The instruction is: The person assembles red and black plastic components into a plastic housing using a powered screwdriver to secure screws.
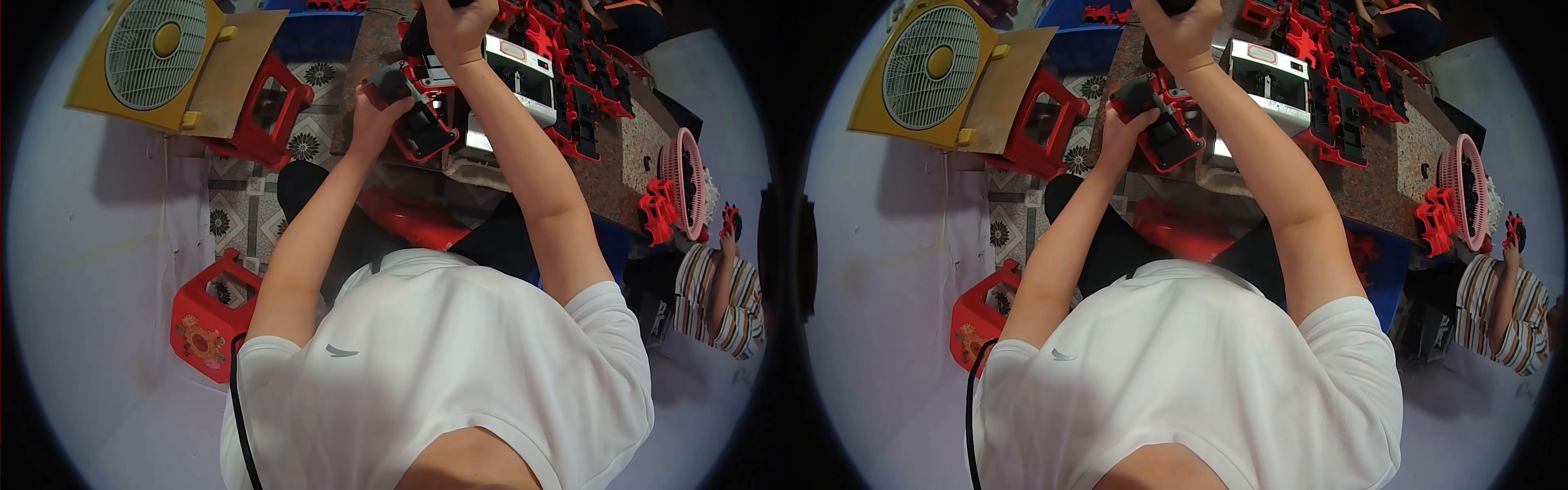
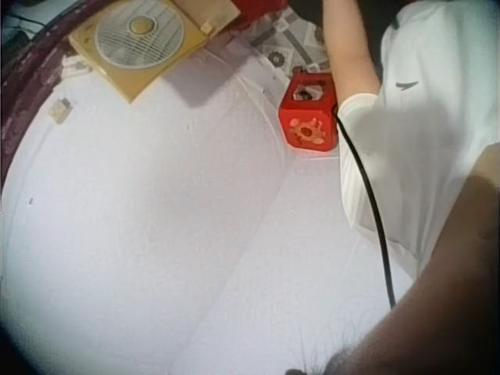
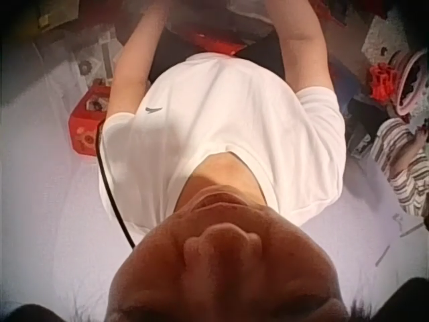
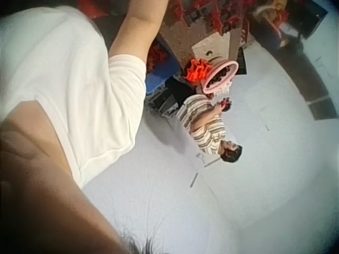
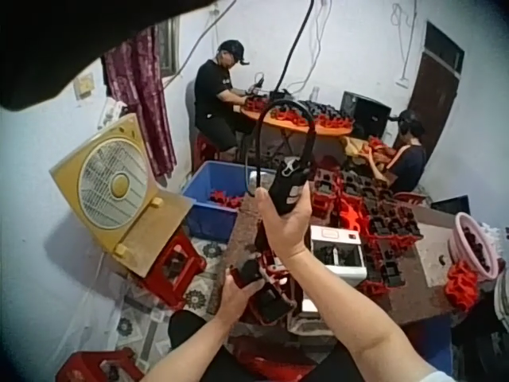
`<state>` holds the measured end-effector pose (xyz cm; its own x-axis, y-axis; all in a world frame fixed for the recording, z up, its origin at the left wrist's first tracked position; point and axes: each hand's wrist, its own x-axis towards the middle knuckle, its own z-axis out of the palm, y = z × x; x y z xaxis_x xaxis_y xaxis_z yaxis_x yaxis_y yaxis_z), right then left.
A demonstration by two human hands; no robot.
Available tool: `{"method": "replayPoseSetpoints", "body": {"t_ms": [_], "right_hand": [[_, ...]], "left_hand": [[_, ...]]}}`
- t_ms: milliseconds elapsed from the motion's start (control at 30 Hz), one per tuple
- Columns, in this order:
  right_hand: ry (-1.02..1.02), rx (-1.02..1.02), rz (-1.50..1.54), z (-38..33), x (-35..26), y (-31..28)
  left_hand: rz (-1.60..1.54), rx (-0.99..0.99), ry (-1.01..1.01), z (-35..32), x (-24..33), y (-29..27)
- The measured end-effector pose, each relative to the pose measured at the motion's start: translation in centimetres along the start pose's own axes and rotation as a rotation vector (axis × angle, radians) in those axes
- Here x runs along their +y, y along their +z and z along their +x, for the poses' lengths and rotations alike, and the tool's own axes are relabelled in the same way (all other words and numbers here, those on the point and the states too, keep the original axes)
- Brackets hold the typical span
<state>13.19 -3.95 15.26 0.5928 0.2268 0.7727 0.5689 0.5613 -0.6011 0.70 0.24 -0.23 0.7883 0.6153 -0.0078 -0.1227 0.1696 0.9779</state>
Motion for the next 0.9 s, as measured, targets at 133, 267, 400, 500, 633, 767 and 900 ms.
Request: {"method": "replayPoseSetpoints", "body": {"t_ms": [133, 267, 400, 500, 633, 767, 900], "right_hand": [[-0.031, -0.017, -0.197, 0.2, 0.1, 0.6], [-0.028, -0.123, -0.066, 0.1, -0.7, 1.9], [-0.046, -0.124, -0.207, 0.1, -0.6, 1.6], [-0.062, -0.12, -0.209, 0.3, -0.3, 0.8], [0.011, -0.112, -0.002, 0.2, -2.9, -1.2], [0.138, -0.204, 0.169, 0.0, -8.5, -5.9], [0.107, -0.244, -0.324, -4.3, -9.2, -12.0]], "left_hand": [[0.015, 0.027, 0.009, -0.1, 0.3, 0.2], [0.007, 0.04, 0.0, -0.2, 0.0, 0.0], [0.014, 0.058, 0.006, -0.6, 0.3, 0.1], [-0.002, 0.041, 0.008, -0.4, 0.0, 0.9], [-0.033, 0.067, 0.052, -0.1, -1.2, 0.1], [-0.051, -0.009, 0.044, 0.3, -1.5, -0.5], [-0.016, 0.016, 0.049, 0.0, -0.7, -0.3]]}}
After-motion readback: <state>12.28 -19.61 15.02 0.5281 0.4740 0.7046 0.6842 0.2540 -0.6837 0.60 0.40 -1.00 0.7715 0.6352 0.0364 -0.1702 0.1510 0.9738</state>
